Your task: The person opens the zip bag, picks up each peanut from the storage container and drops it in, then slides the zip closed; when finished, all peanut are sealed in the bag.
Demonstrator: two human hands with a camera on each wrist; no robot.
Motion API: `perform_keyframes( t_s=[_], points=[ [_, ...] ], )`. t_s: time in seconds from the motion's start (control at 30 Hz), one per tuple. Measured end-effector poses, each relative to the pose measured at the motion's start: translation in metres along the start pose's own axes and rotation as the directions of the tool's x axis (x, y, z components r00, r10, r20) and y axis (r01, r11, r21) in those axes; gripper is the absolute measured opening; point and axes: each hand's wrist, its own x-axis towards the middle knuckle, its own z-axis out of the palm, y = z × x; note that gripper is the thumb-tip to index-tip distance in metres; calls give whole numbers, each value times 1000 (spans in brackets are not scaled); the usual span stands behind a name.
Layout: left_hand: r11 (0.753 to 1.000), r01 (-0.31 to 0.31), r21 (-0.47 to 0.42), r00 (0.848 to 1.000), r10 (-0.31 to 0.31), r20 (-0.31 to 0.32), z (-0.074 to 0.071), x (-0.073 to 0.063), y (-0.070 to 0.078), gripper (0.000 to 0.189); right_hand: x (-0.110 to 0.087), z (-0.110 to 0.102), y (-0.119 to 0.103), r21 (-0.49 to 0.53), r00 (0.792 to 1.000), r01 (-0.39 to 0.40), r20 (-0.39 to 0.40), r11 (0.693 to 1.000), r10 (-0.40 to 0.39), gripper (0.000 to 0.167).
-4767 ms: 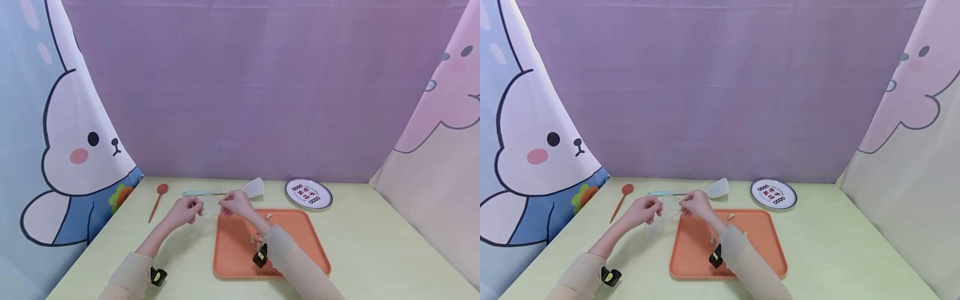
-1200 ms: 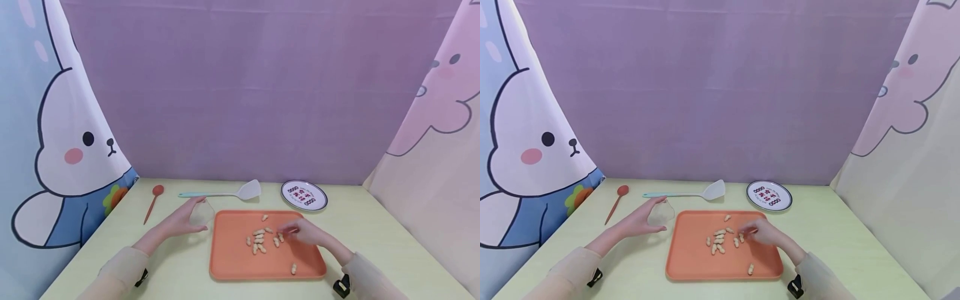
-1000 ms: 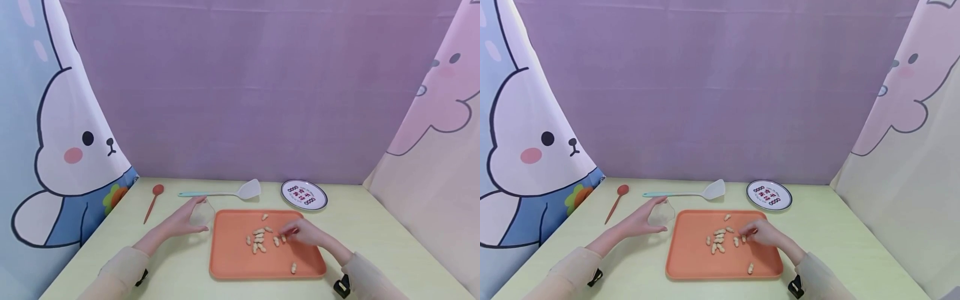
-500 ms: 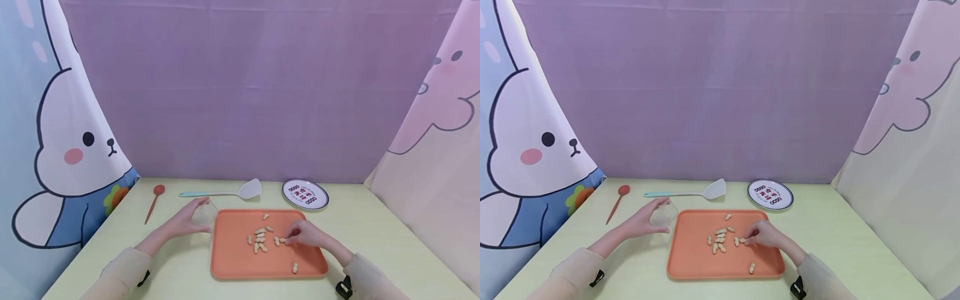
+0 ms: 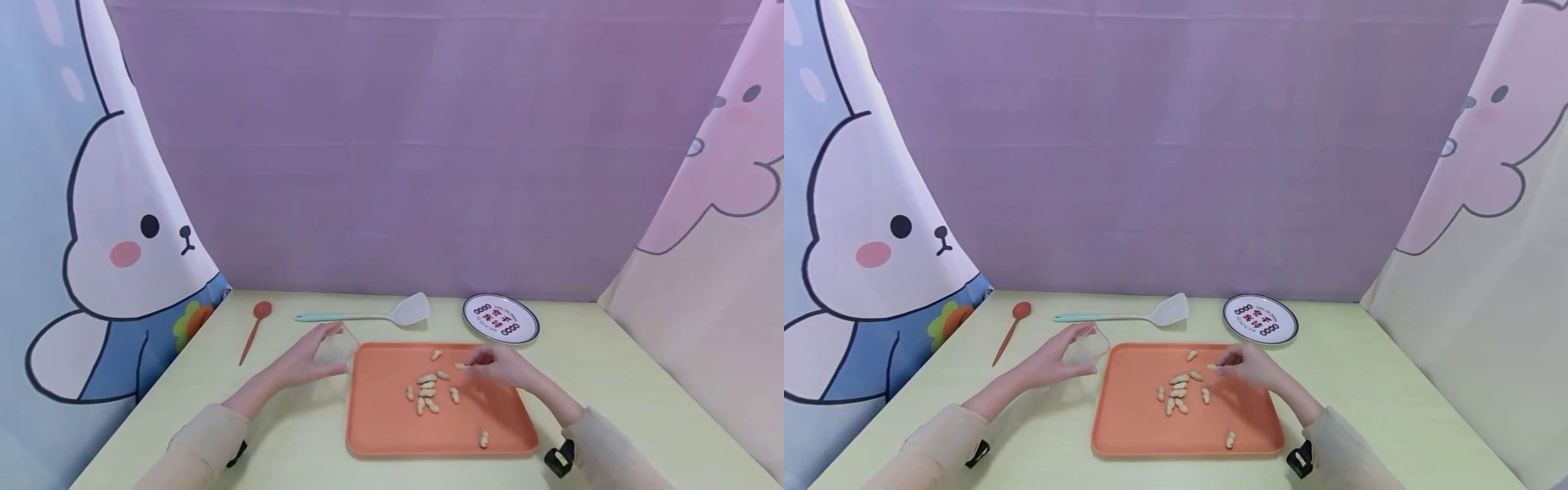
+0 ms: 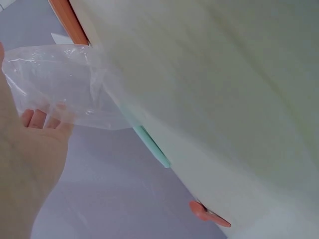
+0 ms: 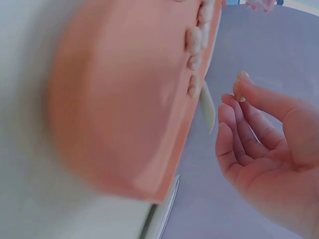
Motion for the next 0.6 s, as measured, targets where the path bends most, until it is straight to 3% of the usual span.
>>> perform_keyframes(
  t_s=[0.27,0.47,0.6],
  points=[
    [1000,0,-13,1000,0,4,1,0,1,91,18,6,-25,46,997,27,-68,999,-24,15],
    [1000,-12,-8,1000,12,-6,1,0,0,88,40,18,-42,99,996,44,-76,994,-36,16],
    [1000,-28,4,1000,28,-11,2,0,-1,89,53,26,-51,139,992,98,-90,985,-86,16]
  ],
)
